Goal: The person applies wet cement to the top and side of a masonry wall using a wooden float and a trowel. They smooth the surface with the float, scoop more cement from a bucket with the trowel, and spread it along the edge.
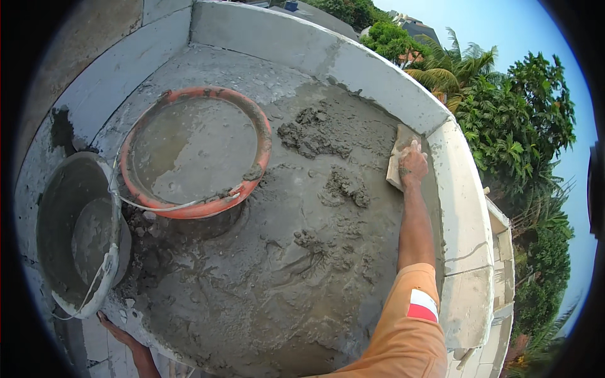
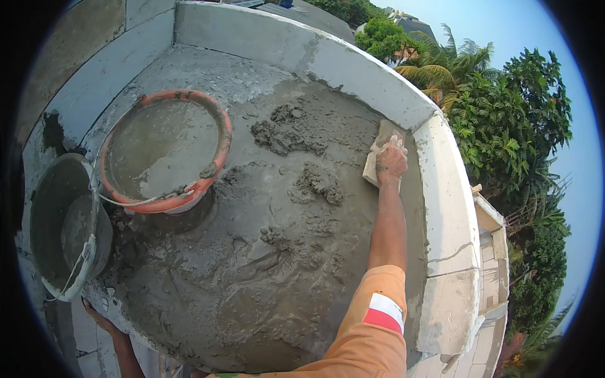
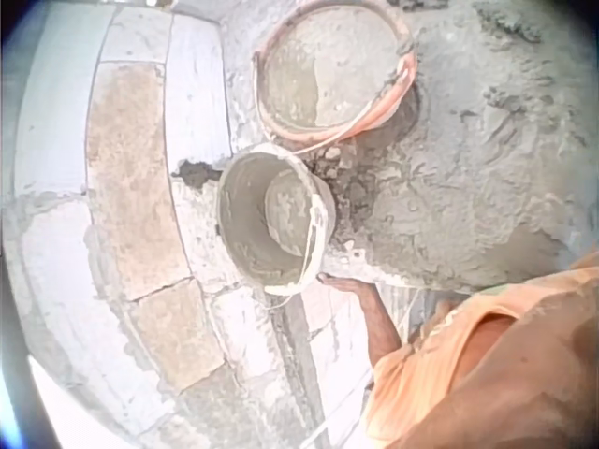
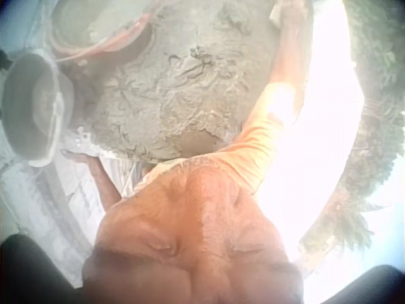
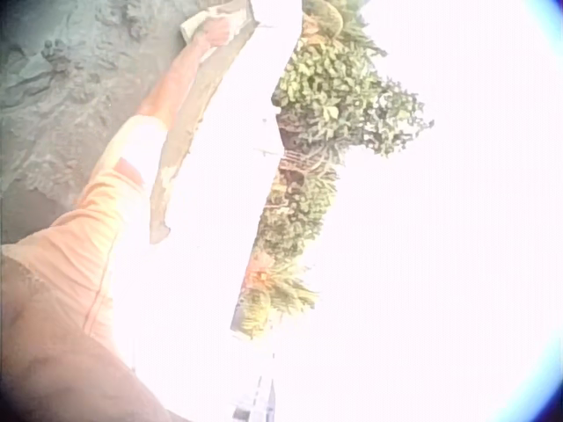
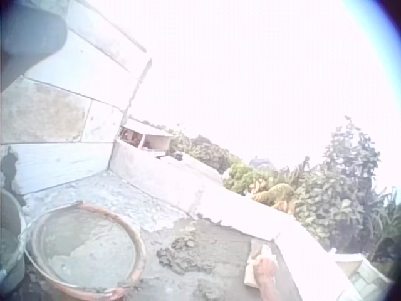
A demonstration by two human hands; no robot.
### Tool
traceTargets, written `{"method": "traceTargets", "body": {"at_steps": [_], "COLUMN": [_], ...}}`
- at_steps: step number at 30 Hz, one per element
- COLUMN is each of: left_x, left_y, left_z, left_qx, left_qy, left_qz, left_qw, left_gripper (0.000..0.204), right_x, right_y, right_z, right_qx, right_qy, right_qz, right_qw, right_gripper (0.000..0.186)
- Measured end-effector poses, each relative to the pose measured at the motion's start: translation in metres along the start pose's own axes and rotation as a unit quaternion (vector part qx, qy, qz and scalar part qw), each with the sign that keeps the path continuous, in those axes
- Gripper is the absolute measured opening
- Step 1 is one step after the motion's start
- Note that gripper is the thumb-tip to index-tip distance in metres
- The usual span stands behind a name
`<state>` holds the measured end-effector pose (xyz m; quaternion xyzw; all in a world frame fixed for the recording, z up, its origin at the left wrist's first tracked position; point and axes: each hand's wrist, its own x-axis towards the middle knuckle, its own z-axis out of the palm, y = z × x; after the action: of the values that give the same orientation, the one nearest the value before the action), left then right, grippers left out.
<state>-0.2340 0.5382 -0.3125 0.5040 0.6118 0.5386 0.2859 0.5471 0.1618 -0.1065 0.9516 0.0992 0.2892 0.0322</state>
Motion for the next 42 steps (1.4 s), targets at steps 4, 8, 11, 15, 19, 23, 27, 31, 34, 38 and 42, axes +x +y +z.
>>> {"method": "traceTargets", "body": {"at_steps": [4,8,11,15,19,23,27,31,34,38,42], "left_x": [-0.001,0.012,0.024,0.029,0.03,0.017,0.028,0.031,0.035,0.04,0.034], "left_y": [-0.009,-0.021,-0.046,-0.046,-0.05,-0.042,-0.057,-0.063,-0.055,-0.055,-0.047], "left_z": [-0.002,-0.001,-0.018,-0.007,-0.004,-0.005,-0.006,0.002,0.002,0.002,-0.007], "left_qx": [0.049,-0.002,0.145,0.211,0.184,0.221,0.051,-0.017,0.172,0.162,0.166], "left_qy": [-0.018,-0.041,-0.039,-0.019,-0.04,-0.034,-0.045,-0.08,-0.008,-0.01,-0.045], "left_qz": [0.035,0.07,0.253,0.293,0.264,0.335,0.253,0.175,0.428,0.186,0.241], "left_qw": [0.998,0.997,0.956,0.932,0.946,0.915,0.965,0.981,0.887,0.969,0.955], "left_gripper": [0.065,0.078,0.089,0.091,0.087,0.083,0.085,0.075,0.066,0.069,0.086], "right_x": [-0.008,-0.017,-0.033,-0.046,-0.054,-0.08,-0.097,-0.082,-0.082,-0.099,-0.141], "right_y": [0.025,0.0,-0.043,-0.036,0.031,0.09,0.098,0.082,0.049,0.07,0.108], "right_z": [-0.016,-0.032,-0.02,-0.016,-0.027,-0.03,-0.045,-0.059,-0.057,-0.037,-0.065], "right_qx": [0.035,0.087,0.092,0.063,0.039,0.005,0.02,0.059,0.039,0.052,0.025], "right_qy": [0.053,0.043,0.021,0.002,-0.02,-0.007,0.044,0.045,-0.003,0.017,-0.019], "right_qz": [0.039,-0.005,-0.081,-0.052,0.002,0.041,0.074,0.028,0.025,0.034,0.081], "right_qw": [0.997,0.995,0.992,0.997,0.999,0.999,0.996,0.997,0.999,0.998,0.996], "right_gripper": [0.046,0.046,0.052,0.056,0.055,0.05,0.046,0.047,0.048,0.048,0.046]}}
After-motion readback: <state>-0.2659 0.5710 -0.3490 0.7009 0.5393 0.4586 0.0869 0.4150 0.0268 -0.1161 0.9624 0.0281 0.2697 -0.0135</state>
